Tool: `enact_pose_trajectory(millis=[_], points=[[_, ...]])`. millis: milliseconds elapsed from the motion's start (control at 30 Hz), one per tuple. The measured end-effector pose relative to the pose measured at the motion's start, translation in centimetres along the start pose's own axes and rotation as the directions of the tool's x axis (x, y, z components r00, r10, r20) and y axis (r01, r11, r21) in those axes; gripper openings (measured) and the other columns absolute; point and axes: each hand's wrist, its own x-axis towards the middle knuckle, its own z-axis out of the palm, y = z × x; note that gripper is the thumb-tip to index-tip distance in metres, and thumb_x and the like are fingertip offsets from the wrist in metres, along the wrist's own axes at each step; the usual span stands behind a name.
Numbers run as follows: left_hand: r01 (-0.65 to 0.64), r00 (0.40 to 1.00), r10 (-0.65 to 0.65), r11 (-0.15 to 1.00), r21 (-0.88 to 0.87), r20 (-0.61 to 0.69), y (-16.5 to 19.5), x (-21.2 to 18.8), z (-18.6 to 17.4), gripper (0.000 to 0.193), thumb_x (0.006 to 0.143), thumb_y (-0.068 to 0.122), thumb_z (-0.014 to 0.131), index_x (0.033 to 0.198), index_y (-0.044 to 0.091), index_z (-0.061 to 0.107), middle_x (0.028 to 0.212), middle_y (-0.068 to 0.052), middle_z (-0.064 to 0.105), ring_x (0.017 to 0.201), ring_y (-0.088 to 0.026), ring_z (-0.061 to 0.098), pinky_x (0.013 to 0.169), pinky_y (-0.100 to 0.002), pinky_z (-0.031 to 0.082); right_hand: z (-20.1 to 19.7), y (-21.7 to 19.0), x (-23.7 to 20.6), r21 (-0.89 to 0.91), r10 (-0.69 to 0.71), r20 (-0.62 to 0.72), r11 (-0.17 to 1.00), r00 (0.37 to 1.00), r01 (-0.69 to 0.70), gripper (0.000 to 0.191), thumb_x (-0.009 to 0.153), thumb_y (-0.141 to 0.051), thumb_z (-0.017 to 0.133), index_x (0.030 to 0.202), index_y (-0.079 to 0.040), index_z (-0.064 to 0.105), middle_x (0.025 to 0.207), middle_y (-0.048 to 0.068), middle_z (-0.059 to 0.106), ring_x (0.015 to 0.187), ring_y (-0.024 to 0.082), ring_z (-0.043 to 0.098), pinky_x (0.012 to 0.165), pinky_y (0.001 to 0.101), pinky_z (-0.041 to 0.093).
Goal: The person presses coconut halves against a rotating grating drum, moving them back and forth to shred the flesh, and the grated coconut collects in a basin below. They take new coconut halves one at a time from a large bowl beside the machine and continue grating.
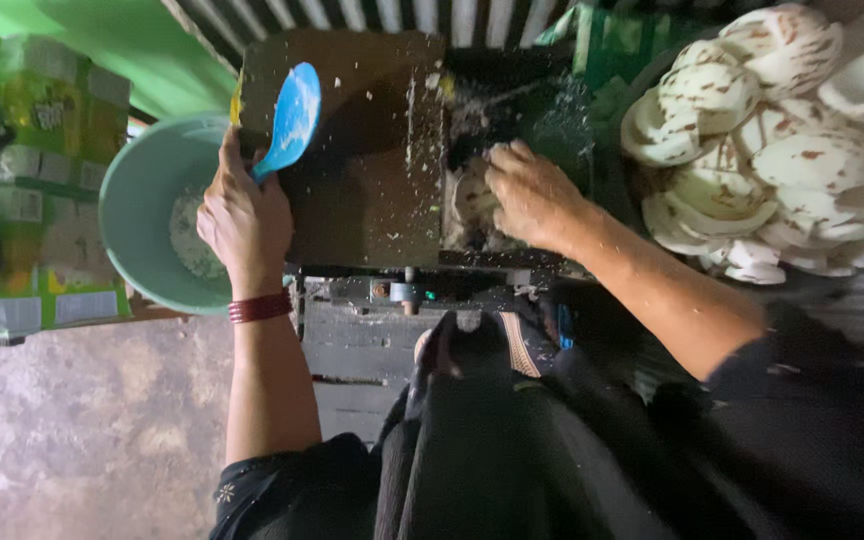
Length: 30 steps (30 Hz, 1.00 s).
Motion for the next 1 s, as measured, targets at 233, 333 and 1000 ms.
enact_pose_trajectory(millis=[233, 333, 1000], points=[[0.076, 0.995, -0.075, 0.997, -0.016, 0.062, 0.7, 1.0, -0.5, 0.039, 0.104, 0.023, 0.065, 0.141, 0.011, 0.059, 0.106, -0.019, 0.076, 0.092, -0.042, 0.072, 0.078, -0.051, 0.053, 2.0, 0.5, 2.5, -0.051, 0.026, 0.071, 0.998, 0.997, -0.022, 0.022, 0.076, -0.006, 0.073, 0.091, 0.01, 0.071, 0.122, 0.025, 0.056, 0.121, 0.041, 0.051, 0.103, 0.047, 0.048], [0.05, 0.998, -0.051, 0.999, 0.006, 0.037, 0.5, 1.0, 0.0, 0.04, 0.101, 0.023, 0.066, 0.139, 0.011, 0.06, 0.104, -0.02, 0.076, 0.091, -0.041, 0.073, 0.078, -0.051, 0.054, 3.1, 0.1, 3.6, -0.124, 0.001, -0.016, 0.992, 1.0, -0.003, 0.015, 0.076, -0.005, 0.072, 0.084, 0.008, 0.073, 0.127, 0.029, 0.054, 0.122, 0.042, 0.051, 0.107, 0.0463, 0.047], [0.093, 0.995, -0.093, 0.996, -0.013, 0.037, 1.1, 0.2, -0.8, 0.034, 0.103, 0.025, 0.065, 0.133, 0.01, 0.064, 0.1, -0.02, 0.076, 0.088, -0.042, 0.072, 0.074, -0.051, 0.054, 4.4, -0.1, 3.3, -0.108, 0.004, -0.053, 0.994, 0.999, -0.009, 0.042, 0.077, 0.01, 0.061, 0.118, 0.012, 0.057, 0.116, 0.031, 0.057, 0.095, 0.037, 0.066, 0.085, 0.0452, 0.06]])
